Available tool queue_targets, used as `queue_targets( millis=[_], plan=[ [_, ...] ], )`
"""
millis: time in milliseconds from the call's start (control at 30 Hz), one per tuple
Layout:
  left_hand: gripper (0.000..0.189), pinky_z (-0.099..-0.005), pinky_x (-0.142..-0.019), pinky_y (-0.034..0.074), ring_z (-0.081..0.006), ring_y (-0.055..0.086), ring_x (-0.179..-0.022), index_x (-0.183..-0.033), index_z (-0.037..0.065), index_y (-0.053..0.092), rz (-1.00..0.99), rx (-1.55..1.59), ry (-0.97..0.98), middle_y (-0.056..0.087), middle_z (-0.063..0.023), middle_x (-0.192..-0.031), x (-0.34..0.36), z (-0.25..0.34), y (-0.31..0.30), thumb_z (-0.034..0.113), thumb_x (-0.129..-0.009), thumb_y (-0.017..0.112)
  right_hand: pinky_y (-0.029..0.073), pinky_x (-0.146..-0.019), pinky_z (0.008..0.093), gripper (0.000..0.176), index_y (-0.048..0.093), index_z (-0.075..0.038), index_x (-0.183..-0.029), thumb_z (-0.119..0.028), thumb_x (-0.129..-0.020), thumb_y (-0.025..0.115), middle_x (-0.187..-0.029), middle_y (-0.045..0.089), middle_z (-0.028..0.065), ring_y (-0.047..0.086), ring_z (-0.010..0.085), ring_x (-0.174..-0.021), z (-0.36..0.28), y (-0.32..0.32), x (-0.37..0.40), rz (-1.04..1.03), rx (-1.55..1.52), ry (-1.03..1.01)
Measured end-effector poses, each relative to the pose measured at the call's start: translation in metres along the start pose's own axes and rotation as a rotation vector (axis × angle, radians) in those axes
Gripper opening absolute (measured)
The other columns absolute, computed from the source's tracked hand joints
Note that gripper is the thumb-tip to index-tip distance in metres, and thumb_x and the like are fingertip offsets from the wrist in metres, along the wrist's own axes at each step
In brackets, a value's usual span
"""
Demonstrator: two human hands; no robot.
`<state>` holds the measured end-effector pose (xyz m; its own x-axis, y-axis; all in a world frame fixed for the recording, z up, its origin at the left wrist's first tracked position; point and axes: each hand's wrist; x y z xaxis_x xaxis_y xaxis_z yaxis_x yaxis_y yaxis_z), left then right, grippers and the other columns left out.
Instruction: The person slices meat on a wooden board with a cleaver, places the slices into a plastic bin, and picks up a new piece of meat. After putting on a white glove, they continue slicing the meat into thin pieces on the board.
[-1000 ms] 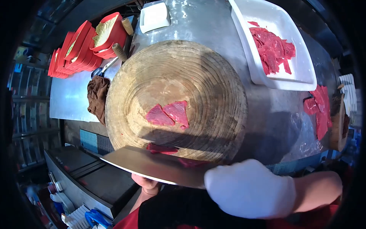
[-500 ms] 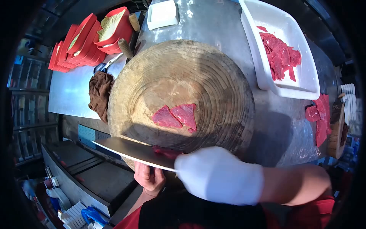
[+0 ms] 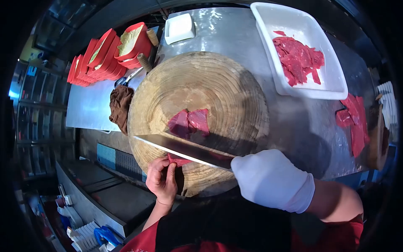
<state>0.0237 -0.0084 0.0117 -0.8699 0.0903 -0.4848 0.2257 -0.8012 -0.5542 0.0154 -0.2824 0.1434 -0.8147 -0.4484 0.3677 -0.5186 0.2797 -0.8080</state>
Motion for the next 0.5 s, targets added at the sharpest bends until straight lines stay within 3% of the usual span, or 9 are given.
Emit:
queue_targets(
  millis=[67,133,233,333,400,500],
  plan=[
    [0.028,-0.0369,-0.081,0.051,-0.0310,0.063,-0.089,-0.094,0.004,0.065,0.017,-0.069,-0.004,0.066,-0.0133,-0.097,0.003,0.000,-0.001,-0.004,-0.072,0.079,0.051,-0.053,0.0431,0.009,0.059,-0.003,-0.078,-0.013,-0.079,0.059,-0.064,0.061,0.0145,0.066,0.0315,-0.061,-0.004,0.002,0.009,0.087,0.003,-0.039],
    [0.032,-0.0393,-0.080,0.051,-0.0358,0.063,-0.091,-0.102,0.008,0.063,-0.004,-0.157,0.058,0.067,-0.0131,-0.100,0.011,-0.013,-0.003,-0.003,-0.075,0.075,0.050,-0.049,0.0366,0.010,0.057,-0.004,-0.078,-0.014,-0.079,0.061,-0.063,0.059,0.0101,0.064,0.0263,-0.055,-0.011,0.000,0.021,0.172,0.061,-0.208],
    [0.034,-0.0402,-0.078,0.052,-0.0355,0.065,-0.088,-0.103,0.009,0.065,-0.002,-0.113,0.116,0.068,-0.0122,-0.097,0.015,-0.019,-0.005,-0.002,-0.073,0.075,0.048,-0.045,0.0343,0.010,0.058,-0.005,-0.080,-0.015,-0.079,0.060,-0.063,0.057,0.0074,0.062,0.0219,-0.050,-0.013,0.003,0.031,0.138,0.132,-0.198],
    [0.030,-0.0410,-0.078,0.052,-0.0345,0.067,-0.086,-0.100,0.009,0.066,-0.054,-0.110,0.066,0.069,-0.0111,-0.093,0.015,-0.016,-0.007,0.003,-0.072,0.077,0.047,-0.042,0.0351,0.012,0.060,-0.004,-0.082,-0.015,-0.079,0.059,-0.063,0.058,0.0069,0.063,0.0204,-0.051,-0.015,0.000,0.033,0.074,0.182,-0.181],
    [0.025,-0.0408,-0.077,0.052,-0.0339,0.067,-0.085,-0.094,0.009,0.068,-0.031,0.096,-0.158,0.069,-0.0107,-0.090,0.017,-0.017,-0.004,0.006,-0.071,0.077,0.047,-0.042,0.0345,0.012,0.060,-0.004,-0.081,-0.015,-0.078,0.060,-0.063,0.058,0.0068,0.063,0.0203,-0.051,-0.017,-0.002,0.033,0.055,0.172,-0.140],
    [0.021,-0.0406,-0.075,0.052,-0.0340,0.067,-0.083,-0.090,0.009,0.068,-0.026,0.084,-0.192,0.069,-0.0114,-0.090,0.016,-0.015,-0.004,0.008,-0.071,0.077,0.047,-0.042,0.0339,0.012,0.059,-0.004,-0.081,-0.016,-0.077,0.060,-0.063,0.058,0.0068,0.063,0.0201,-0.051,-0.020,-0.010,0.030,-0.052,0.171,-0.111]
  ],
)
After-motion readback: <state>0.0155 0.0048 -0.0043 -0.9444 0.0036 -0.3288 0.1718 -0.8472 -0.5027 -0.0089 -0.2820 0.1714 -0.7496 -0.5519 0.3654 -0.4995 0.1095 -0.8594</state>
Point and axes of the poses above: each hand's wrist, its own x-axis away from the middle knuckle, its own y-axis out of the palm, z = x × y
